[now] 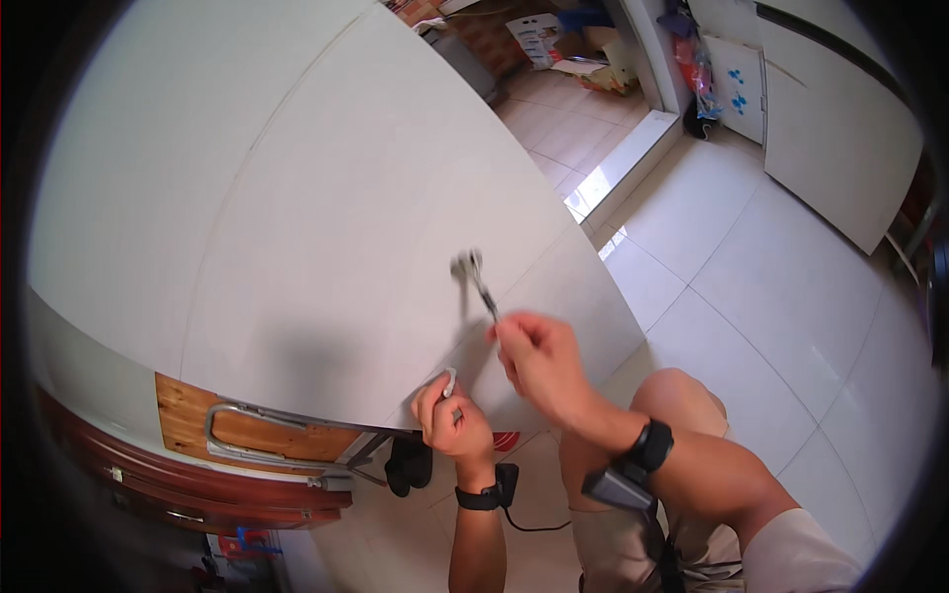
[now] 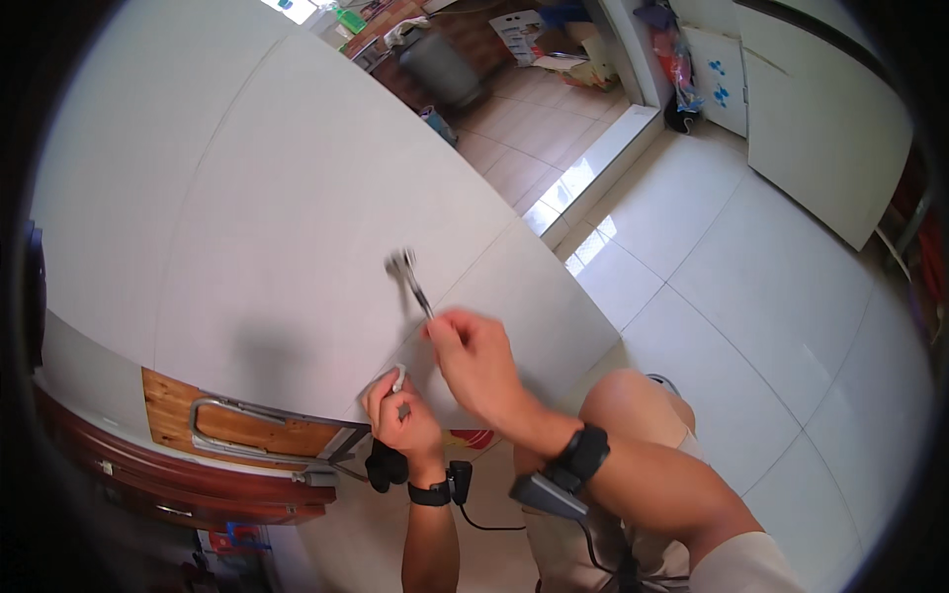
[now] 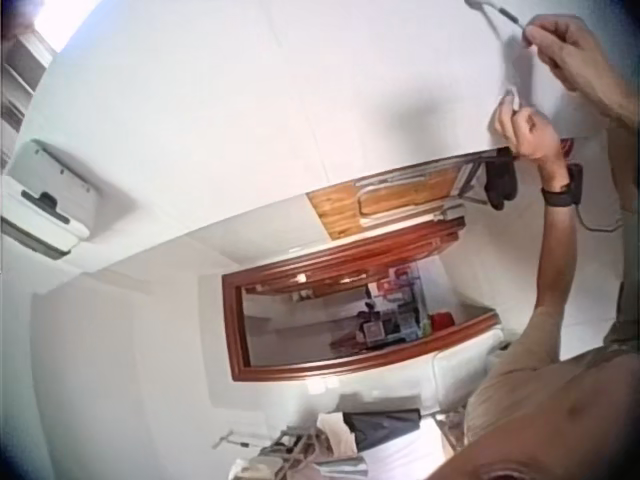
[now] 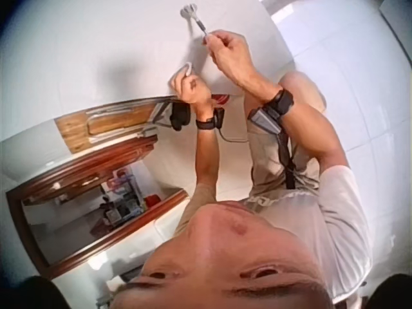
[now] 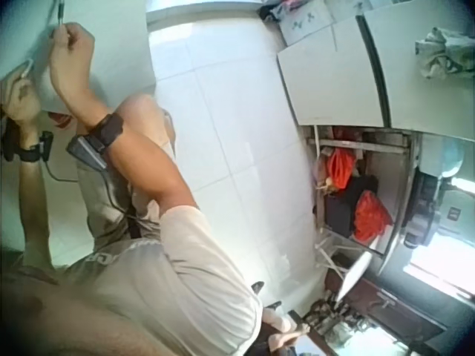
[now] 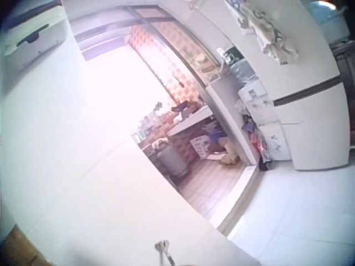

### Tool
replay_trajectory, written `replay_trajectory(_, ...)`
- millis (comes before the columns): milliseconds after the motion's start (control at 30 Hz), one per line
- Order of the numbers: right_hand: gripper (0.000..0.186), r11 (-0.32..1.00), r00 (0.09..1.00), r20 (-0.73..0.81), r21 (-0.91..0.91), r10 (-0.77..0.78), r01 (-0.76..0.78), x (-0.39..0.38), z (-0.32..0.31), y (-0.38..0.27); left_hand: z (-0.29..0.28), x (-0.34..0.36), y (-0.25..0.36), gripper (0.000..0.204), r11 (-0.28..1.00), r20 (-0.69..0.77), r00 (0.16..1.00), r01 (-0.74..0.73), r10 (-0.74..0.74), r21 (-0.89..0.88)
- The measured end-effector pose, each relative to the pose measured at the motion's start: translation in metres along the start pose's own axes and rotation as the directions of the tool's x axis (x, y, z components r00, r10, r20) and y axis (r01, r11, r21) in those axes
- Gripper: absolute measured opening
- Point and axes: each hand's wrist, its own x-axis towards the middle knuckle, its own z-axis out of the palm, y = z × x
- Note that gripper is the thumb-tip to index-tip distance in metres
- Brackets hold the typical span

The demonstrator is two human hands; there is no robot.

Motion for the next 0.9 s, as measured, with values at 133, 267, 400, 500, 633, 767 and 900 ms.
replay_trajectory(133,0.023,0.977,0.995,-0.04,0.19,-0.093,0.099,0.007,-0.005,-0.021,0.001,0.03,0.011,0.031,0.999,-0.052,0.998,-0.042,0.041,-0.019)
replay_trajectory(267,0.025,0.951,0.977,-0.01,0.232,0.213,-0.205,-0.017,-0.004,0.02,0.0,0.112,0.029,0.031,0.994,-0.2,0.977,-0.09,0.077,-0.055)
replay_trajectory(400,0.026,0.976,0.992,-0.129,0.217,0.004,0.025,0.015,-0.01,-0.02,0.027,0.144,0.045,0.03,0.986,-0.148,0.975,-0.164,0.163,0.011)
replay_trajectory(500,0.028,0.954,0.992,-0.129,0.3,0.017,0.022,0.01,-0.015,-0.01,0.042,0.122,0.042,0.031,0.955,-0.154,0.942,-0.289,0.297,0.067)
replay_trajectory(633,0.031,0.927,0.938,-0.112,0.229,0.329,-0.298,-0.017,-0.013,0.006,0.049,0.087,0.038,0.031,0.949,-0.038,0.952,-0.305,0.303,-0.073)
replay_trajectory(767,0.03,0.96,0.978,-0.203,0.281,0.039,0.02,0.021,-0.03,-0.028,0.049,0.126,0.054,0.03,0.947,-0.074,0.945,-0.321,0.319,-0.016)
replay_trajectory(900,0.03,0.94,0.976,-0.127,0.316,0.177,-0.129,0.004,-0.024,0.001,0.059,0.195,0.076,0.027,0.922,-0.146,0.911,-0.385,0.386,0.038)
